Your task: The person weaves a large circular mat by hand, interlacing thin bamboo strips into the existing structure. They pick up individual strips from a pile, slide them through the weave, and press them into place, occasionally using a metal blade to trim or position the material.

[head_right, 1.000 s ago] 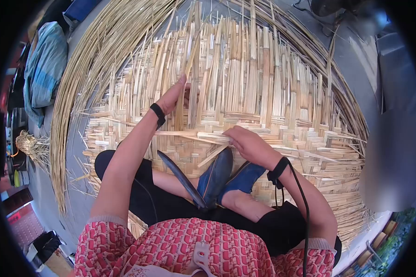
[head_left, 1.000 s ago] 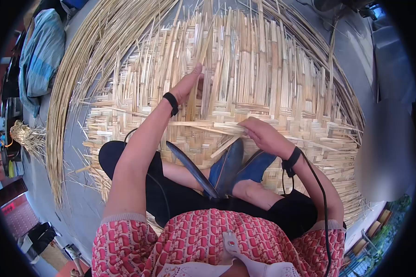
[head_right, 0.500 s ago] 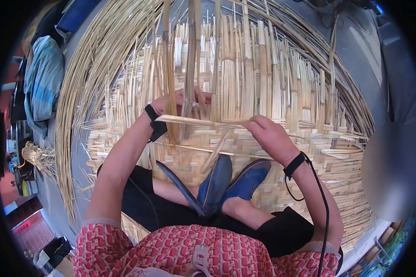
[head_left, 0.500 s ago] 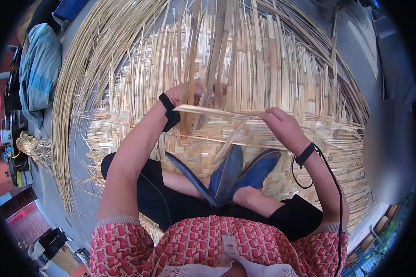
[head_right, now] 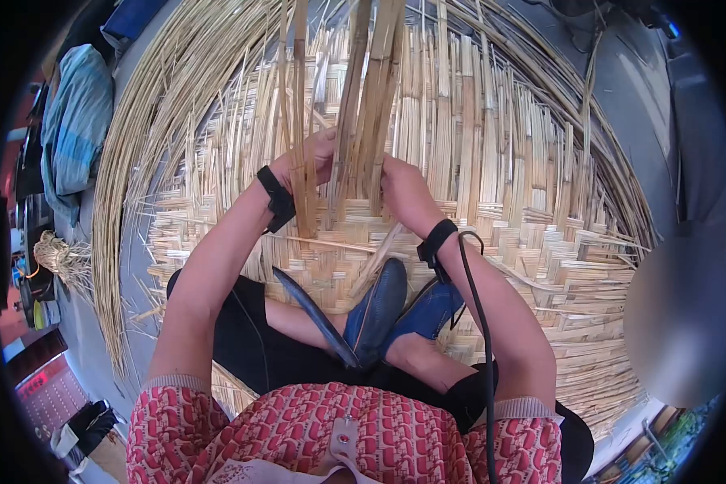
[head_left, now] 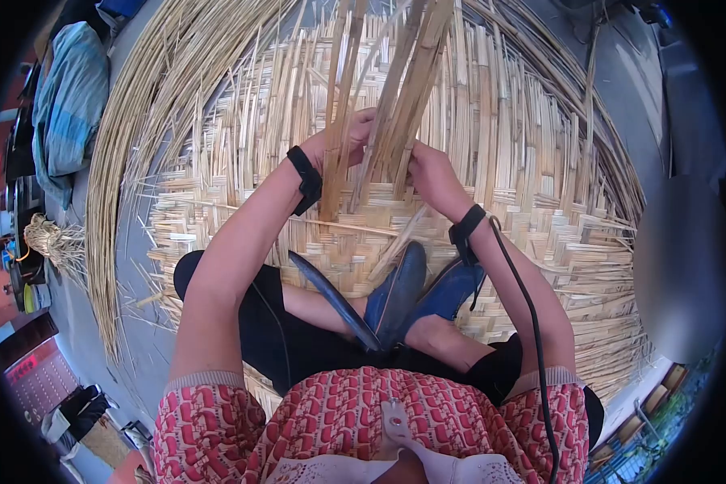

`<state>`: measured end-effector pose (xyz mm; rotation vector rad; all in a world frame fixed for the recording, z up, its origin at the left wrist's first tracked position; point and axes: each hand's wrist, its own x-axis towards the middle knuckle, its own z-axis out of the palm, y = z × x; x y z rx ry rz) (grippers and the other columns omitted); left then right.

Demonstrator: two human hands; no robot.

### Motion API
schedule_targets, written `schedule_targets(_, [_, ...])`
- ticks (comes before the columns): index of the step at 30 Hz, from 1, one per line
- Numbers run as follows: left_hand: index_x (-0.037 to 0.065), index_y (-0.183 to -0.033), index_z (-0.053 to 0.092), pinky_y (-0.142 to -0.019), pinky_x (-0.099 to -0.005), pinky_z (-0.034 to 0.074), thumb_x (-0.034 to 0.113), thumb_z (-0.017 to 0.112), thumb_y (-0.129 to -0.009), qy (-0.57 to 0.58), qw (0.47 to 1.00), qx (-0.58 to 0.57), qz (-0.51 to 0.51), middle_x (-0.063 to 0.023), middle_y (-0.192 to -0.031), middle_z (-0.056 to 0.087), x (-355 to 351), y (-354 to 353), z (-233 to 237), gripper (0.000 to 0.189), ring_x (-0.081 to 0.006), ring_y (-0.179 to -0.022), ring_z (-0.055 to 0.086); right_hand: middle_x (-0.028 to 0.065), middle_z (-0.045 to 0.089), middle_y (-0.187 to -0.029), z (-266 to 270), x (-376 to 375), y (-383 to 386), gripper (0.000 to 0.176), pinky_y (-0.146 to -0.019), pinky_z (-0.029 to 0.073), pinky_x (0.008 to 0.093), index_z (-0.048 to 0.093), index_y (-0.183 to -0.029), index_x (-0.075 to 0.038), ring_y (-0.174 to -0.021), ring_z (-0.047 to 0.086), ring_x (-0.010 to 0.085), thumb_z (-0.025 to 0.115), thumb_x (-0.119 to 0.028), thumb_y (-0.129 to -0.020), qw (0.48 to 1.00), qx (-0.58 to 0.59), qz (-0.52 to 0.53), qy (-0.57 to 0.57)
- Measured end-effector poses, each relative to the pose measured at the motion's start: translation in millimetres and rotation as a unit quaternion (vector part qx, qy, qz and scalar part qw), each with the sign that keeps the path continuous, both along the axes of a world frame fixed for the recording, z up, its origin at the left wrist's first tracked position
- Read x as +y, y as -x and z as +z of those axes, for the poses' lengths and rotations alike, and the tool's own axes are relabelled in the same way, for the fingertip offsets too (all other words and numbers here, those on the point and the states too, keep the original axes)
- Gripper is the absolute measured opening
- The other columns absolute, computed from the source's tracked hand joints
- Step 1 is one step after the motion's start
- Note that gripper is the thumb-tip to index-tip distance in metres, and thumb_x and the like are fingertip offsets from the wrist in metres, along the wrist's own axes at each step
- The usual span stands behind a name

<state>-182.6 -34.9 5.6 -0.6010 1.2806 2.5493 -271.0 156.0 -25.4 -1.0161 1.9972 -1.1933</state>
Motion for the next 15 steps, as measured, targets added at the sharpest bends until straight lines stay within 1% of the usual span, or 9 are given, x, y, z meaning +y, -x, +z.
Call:
schedule_targets(1, [0.002,-0.117,0.06,-0.085,-0.0349,0.058,0.022,0.063,-0.097,0.005,1.0,0.003,0.011,-0.0057,-0.106,0.066,-4,-7,6,0.029,-0.0179,-0.092,0.068,0.0149,0.064,-0.078,1,3,5,0.011,-0.069,0.055,0.034,0.06,-0.097,0.004,-0.08,0.071,0.0203,0.053,-0.004,-0.093,1.0,0.003,0.011,0.005])
schedule_targets(3, [0.004,-0.112,0.062,-0.081,-0.0301,0.058,0.014,0.064,-0.092,0.296,0.955,-0.026,-0.02,-0.0007,-0.091,0.06,-16,-24,26,0.022,-0.0122,-0.083,0.064,0.0128,0.067,-0.075,53,0,10,0.013,-0.065,0.055,0.0331,0.061,-0.096,0.003,-0.069,0.07,0.0191,0.059,-0.009,-0.092,0.981,-0.137,-0.02,-0.137])
schedule_targets(4, [0.005,-0.113,0.063,-0.08,-0.0275,0.058,0.011,0.063,-0.088,0.388,0.92,-0.038,-0.038,0.0021,-0.083,0.053,-20,-39,55,0.026,-0.0087,-0.077,0.059,0.0124,0.068,-0.076,45,5,16,0.014,-0.063,0.055,0.0323,0.062,-0.094,0.003,-0.066,0.07,0.0185,0.061,-0.01,-0.091,0.983,-0.118,0.011,-0.14])
schedule_targets(7, [0.004,-0.115,0.064,-0.08,-0.0262,0.058,0.008,0.065,-0.09,0.387,0.921,-0.03,-0.024,-0.0005,-0.089,0.057,-57,-107,73,0.025,-0.01,-0.081,0.062,0.0115,0.07,-0.072,51,28,30,0.017,-0.062,0.054,0.0298,0.064,-0.088,0.003,-0.065,0.07,0.0173,0.063,-0.013,-0.091,0.98,-0.053,0.066,-0.181])
schedule_targets(9, [0.006,-0.116,0.065,-0.079,-0.026,0.059,0.005,0.067,-0.09,0.271,0.953,-0.089,0.102,-0.0021,-0.096,0.06,-71,-160,95,0.026,-0.0115,-0.086,0.064,0.0117,0.07,-0.073,61,35,31,0.017,-0.064,0.055,0.0322,0.065,-0.086,0.001,-0.066,0.07,0.0191,0.062,-0.016,-0.09,0.972,-0.02,0.059,-0.227])
schedule_targets(10, [0.006,-0.115,0.066,-0.078,-0.0259,0.059,0.004,0.067,-0.09,0.276,0.942,-0.08,0.171,-0.0017,-0.096,0.063,-74,-186,101,0.024,-0.0119,-0.086,0.065,0.0117,0.07,-0.073,62,35,31,0.017,-0.064,0.055,0.0322,0.065,-0.086,0.001,-0.066,0.07,0.0191,0.062,-0.016,-0.09,0.973,-0.019,0.067,-0.222])
schedule_targets(12, [0.006,-0.113,0.068,-0.075,-0.026,0.059,0.001,0.067,-0.09,0.323,0.904,-0.114,0.254,-0.0017,-0.1,0.066,-92,-237,105,0.023,-0.0127,-0.087,0.066,0.0113,0.072,-0.077,64,31,30,0.015,-0.069,0.055,0.0357,0.065,-0.086,-0.002,-0.071,0.071,0.0226,0.061,-0.017,-0.086,0.953,0.124,0.111,-0.255])
schedule_targets(13, [0.006,-0.112,0.068,-0.074,-0.0263,0.059,0.001,0.067,-0.09,0.362,0.878,-0.159,0.271,-0.002,-0.104,0.066,-100,-255,104,0.022,-0.0129,-0.088,0.065,0.0113,0.072,-0.077,58,28,26,0.015,-0.069,0.055,0.0357,0.065,-0.086,-0.002,-0.071,0.071,0.0226,0.061,-0.017,-0.086,0.952,0.126,0.116,-0.255])
schedule_targets(15, [0.005,-0.11,0.068,-0.079,-0.0269,0.058,-0.001,0.065,-0.09,0.365,0.865,-0.201,0.281,-0.0043,-0.107,0.065,-96,-262,110,0.021,-0.0131,-0.092,0.064,0.011,0.072,-0.08,35,16,15,0.014,-0.07,0.054,0.0389,0.066,-0.085,-0.005,-0.076,0.07,0.0266,0.06,-0.017,-0.083,0.905,0.324,0.166,-0.222])
